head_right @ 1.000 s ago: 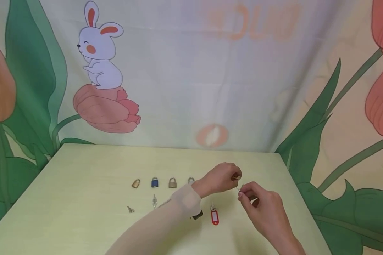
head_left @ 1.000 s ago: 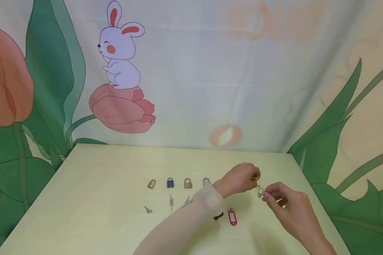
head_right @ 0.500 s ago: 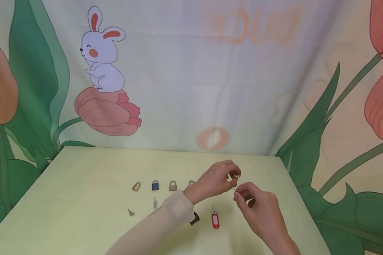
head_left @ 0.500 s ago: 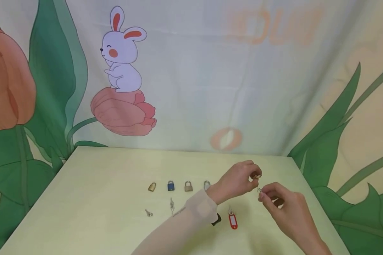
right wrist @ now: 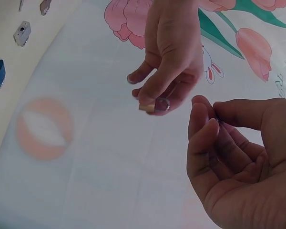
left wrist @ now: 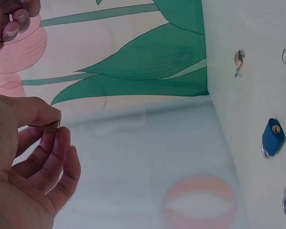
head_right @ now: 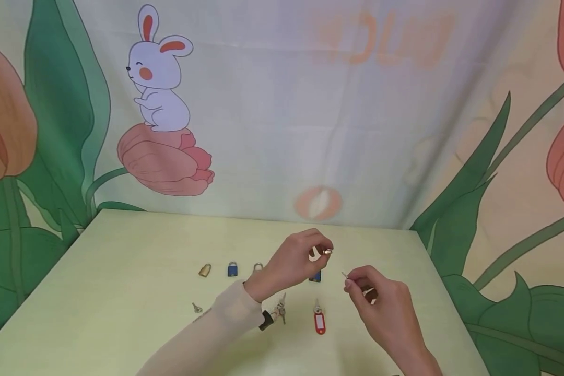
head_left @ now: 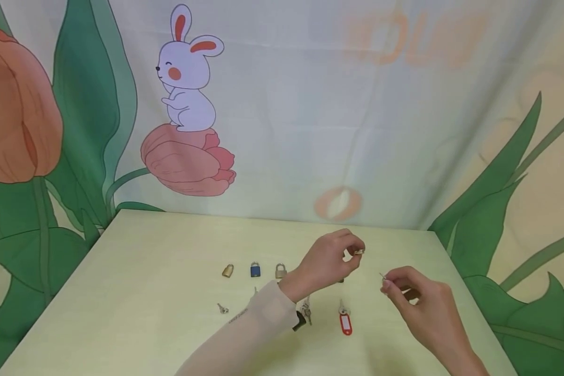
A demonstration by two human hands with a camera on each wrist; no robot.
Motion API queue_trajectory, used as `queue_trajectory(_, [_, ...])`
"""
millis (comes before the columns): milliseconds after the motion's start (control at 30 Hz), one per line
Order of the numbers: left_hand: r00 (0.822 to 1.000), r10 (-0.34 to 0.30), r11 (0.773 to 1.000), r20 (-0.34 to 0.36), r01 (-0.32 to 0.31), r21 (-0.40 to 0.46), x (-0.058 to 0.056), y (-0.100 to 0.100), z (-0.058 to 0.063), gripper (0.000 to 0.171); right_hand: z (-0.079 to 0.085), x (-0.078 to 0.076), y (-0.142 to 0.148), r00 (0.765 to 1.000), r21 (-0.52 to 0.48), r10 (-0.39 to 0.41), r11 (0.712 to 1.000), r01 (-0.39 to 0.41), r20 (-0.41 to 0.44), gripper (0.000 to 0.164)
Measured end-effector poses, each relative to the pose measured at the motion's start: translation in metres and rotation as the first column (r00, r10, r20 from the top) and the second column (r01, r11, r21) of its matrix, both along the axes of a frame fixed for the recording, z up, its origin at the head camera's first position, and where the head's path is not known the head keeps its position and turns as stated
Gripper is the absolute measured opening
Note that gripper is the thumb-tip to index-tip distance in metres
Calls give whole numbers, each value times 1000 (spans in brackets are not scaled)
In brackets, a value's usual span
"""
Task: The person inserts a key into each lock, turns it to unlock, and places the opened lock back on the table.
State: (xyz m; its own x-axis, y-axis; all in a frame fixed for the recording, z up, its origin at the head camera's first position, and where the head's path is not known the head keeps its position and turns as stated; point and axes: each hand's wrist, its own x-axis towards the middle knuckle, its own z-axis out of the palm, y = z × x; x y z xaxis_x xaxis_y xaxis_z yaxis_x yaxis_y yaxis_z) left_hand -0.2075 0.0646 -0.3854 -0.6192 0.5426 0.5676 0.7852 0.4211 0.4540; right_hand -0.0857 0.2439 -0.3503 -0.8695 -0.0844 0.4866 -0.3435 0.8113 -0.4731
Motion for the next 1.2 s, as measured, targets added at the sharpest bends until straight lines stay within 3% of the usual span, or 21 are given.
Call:
queue_trajectory(100, [999, 31, 998, 35, -33, 60, 3, -12, 2, 9, 1, 0, -4, 1000, -4, 14, 1000, -14, -9, 12])
queue_trajectory(300, [998, 64, 986, 2, -63, 152, 9, -29, 7, 10, 6, 1, -8, 999, 21, 38, 999, -37, -19, 14])
queue_trajectory(433, [999, 31, 972, 33, -38, 233, 13, -41, 11, 12, 9, -1, -15, 996, 6, 71, 997, -71, -48, 16])
queue_trajectory(600, [992, -13, 944, 126, -29, 328, 18, -57, 15, 11, 11, -7, -29, 989, -35, 124, 991, -127, -78, 11])
queue_trajectory(833, [931, -146, 902, 334, -13, 431, 33, -69, 22, 10, 16, -10, -42, 986, -62, 150, 986, -155, -77, 11])
queue_trajectory(933, [926, -157, 889, 345, -20, 458, 39, -75, 27, 11, 18, -13, -48, 984, -79, 172, 981, -175, -44, 10])
queue_trajectory(1200, [933, -184, 850, 310, -8, 526, 48, -93, 35, 12, 21, -18, -65, 970, -153, 243, 959, -239, 8, 5])
